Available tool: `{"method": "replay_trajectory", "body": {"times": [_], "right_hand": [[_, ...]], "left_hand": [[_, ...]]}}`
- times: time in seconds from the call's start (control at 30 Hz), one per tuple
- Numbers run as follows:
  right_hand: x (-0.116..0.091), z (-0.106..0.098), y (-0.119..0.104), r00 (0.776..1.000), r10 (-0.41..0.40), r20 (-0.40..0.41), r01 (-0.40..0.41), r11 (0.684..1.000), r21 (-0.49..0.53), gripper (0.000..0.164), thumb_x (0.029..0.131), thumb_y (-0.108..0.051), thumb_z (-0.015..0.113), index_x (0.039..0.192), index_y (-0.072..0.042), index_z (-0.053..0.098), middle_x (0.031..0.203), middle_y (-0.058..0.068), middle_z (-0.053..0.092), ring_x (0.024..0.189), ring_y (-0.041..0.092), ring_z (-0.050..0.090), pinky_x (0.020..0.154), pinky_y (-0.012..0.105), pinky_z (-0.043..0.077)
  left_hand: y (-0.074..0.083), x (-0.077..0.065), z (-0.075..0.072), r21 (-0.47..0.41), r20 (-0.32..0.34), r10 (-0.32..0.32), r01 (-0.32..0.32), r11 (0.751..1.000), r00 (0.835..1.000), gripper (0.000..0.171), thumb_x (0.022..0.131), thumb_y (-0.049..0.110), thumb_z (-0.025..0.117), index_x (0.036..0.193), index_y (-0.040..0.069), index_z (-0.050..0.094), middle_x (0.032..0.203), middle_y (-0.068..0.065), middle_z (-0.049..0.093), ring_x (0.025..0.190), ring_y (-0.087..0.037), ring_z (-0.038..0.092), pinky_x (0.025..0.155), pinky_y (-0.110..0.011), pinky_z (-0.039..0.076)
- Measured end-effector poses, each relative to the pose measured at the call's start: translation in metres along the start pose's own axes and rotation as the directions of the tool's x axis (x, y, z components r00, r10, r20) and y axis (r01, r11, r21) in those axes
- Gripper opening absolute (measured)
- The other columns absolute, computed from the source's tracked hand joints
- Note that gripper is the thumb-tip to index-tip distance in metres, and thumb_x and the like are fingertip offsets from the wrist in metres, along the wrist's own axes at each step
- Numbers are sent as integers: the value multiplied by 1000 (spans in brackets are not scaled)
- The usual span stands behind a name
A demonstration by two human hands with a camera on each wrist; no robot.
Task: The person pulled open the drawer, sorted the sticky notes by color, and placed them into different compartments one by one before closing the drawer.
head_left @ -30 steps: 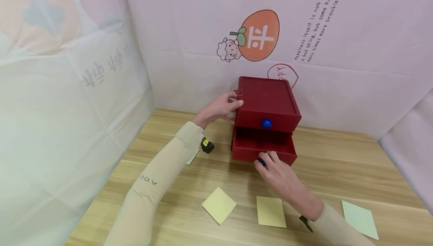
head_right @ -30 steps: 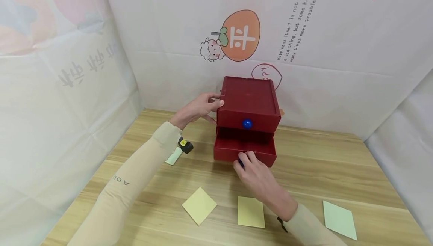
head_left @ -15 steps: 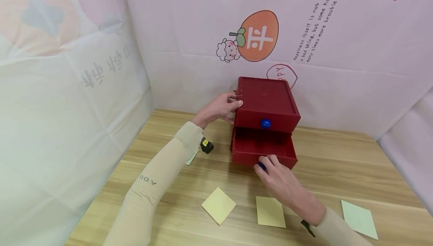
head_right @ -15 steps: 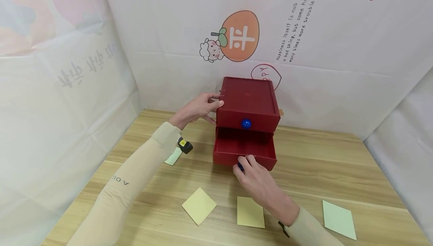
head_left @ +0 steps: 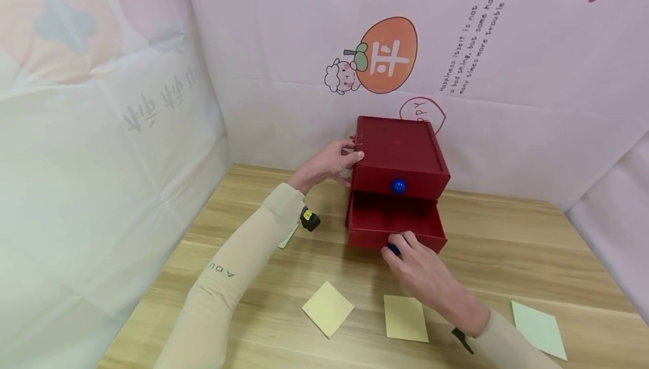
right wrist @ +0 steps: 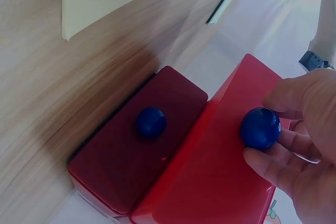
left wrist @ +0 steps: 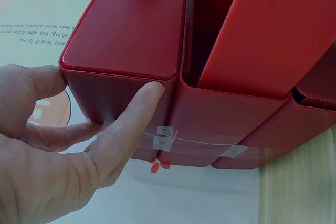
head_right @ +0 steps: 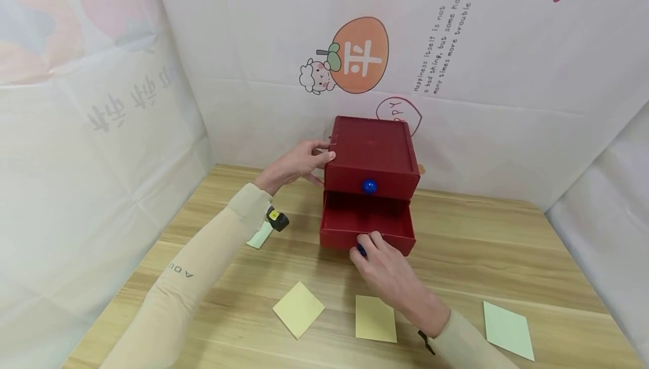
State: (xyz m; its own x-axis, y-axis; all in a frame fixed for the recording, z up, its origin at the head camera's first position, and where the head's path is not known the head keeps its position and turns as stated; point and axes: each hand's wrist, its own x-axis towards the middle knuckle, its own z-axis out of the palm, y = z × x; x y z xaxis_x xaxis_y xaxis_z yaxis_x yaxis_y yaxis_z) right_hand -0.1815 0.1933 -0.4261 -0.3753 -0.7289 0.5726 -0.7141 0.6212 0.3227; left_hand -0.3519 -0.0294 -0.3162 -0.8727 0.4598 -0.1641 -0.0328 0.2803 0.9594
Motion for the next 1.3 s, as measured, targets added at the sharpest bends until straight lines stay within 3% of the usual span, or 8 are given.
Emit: {"method": "replay_trajectory", "body": {"times": [0.33, 0.53, 0.83, 1.17, 1.3], "right_hand": [[2, -2, 0, 999, 32, 35, -33, 999, 35, 44, 105, -13, 21, 85, -4, 60, 93, 13, 58, 79, 26, 49, 53, 28, 50], [4, -2, 3, 998, 57, -11, -56, 992, 112, 42, 106, -21, 27, 82, -8, 59, 92, 11, 60, 81, 24, 52, 51, 27, 52], [4, -6, 0, 999, -7, -43, 10, 997, 71, 35, 104, -13, 32, 81, -6, 58, 90, 8, 60, 78, 22, 54, 64, 30, 54], [-1, -9, -5, 997, -24, -68, 29, 997, 72, 35, 105, -14, 34, 84, -6, 61, 88, 6, 61, 77, 21, 54, 64, 27, 52], [-4, -11, -7, 999, -27, -31, 30, 995, 91, 37, 107, -19, 33, 87, -8, 62, 85, 2, 61, 74, 18, 52, 61, 24, 50]], "left_hand": [[-1, -1, -1, 8, -1, 0, 0, 1000, 1000, 64, 101, 28, 56, 153, 7, 26, 147, -17, 41, 126, -37, 54, 81, -50, 61], [-2, 0, -1, 1, 6, 1, -1, 1000, 1000, 62, 101, 28, 55, 153, 7, 26, 147, -17, 40, 127, -38, 52, 82, -52, 60], [-3, 2, 0, -13, 2, 6, -6, 1000, 1000, 62, 101, 26, 54, 153, 7, 26, 147, -18, 40, 127, -39, 53, 86, -55, 58], [-1, -1, 1, -4, -1, 8, -8, 1000, 1000, 62, 102, 26, 54, 153, 7, 26, 147, -18, 39, 128, -38, 52, 82, -52, 60], [-2, 0, 1, -1, -8, 14, -14, 1000, 1000, 62, 102, 27, 54, 153, 7, 26, 147, -18, 40, 127, -38, 53, 79, -50, 61]]}}
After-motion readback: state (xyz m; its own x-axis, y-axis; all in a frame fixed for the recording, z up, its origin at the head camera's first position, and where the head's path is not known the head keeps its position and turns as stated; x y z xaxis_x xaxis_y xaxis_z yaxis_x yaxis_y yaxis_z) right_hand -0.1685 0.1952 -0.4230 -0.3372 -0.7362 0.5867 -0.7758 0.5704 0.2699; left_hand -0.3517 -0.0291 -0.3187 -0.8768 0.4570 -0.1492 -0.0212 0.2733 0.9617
